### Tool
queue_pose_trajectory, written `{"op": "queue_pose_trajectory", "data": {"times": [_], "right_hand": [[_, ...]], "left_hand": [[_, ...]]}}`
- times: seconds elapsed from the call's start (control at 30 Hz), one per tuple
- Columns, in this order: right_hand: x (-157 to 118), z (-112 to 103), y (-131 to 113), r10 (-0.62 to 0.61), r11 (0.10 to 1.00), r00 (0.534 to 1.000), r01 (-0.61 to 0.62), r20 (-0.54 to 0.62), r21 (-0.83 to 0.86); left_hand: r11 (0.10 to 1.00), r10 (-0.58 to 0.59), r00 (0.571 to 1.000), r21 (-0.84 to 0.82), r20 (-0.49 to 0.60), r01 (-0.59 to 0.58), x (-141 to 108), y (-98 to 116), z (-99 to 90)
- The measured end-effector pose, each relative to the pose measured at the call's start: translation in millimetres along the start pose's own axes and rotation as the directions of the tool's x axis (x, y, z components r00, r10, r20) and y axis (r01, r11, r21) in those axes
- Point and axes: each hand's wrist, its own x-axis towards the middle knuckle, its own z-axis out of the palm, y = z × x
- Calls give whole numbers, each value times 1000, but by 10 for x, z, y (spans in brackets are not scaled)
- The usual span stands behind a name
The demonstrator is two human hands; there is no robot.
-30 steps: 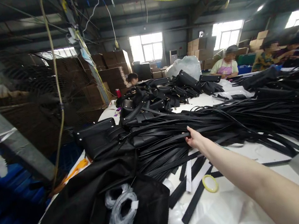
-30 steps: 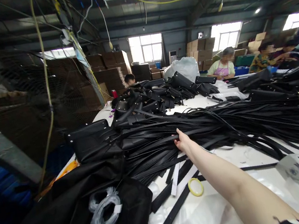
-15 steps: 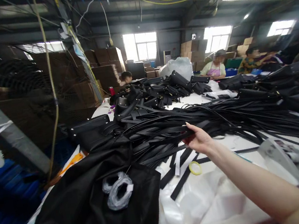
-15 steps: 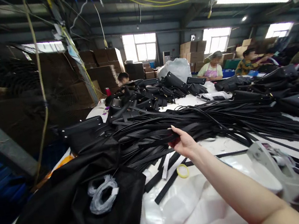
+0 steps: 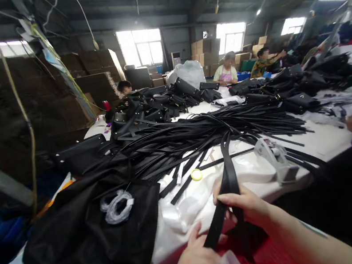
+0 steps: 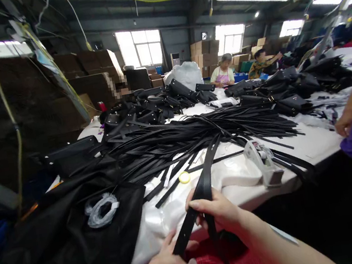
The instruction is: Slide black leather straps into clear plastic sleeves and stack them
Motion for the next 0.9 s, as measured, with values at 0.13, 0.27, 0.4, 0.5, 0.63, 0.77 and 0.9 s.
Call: {"op": "queue_pose_trajectory", "data": {"times": [0.13,0.27,0.4,0.5,0.63,0.77,0.9], "right_hand": [[-168,12,291,76,992,993,-67,94,-104],[-281,60,441,133,986,977,-113,166,-121],[-260,-143,377,59,996,997,-62,-45,-57],[-223,-205,367,48,991,996,-57,-73,-122],[-263,-114,388,23,953,997,-1,69,-302],[-313,-239,252,-165,952,971,110,-174,-286],[-316,-430,90,-312,944,874,238,-373,-230]], "left_hand": [[982,-27,986,-181,164,57,109,82,345],[973,-72,979,-201,190,111,73,52,397],[981,-75,979,-162,192,107,2,36,334],[988,-61,984,-130,169,84,8,12,334],[997,-30,991,-67,133,39,40,-110,333],[991,-56,997,114,-53,62,-8,-300,236],[987,-102,988,114,-116,115,-70,-418,146]]}}
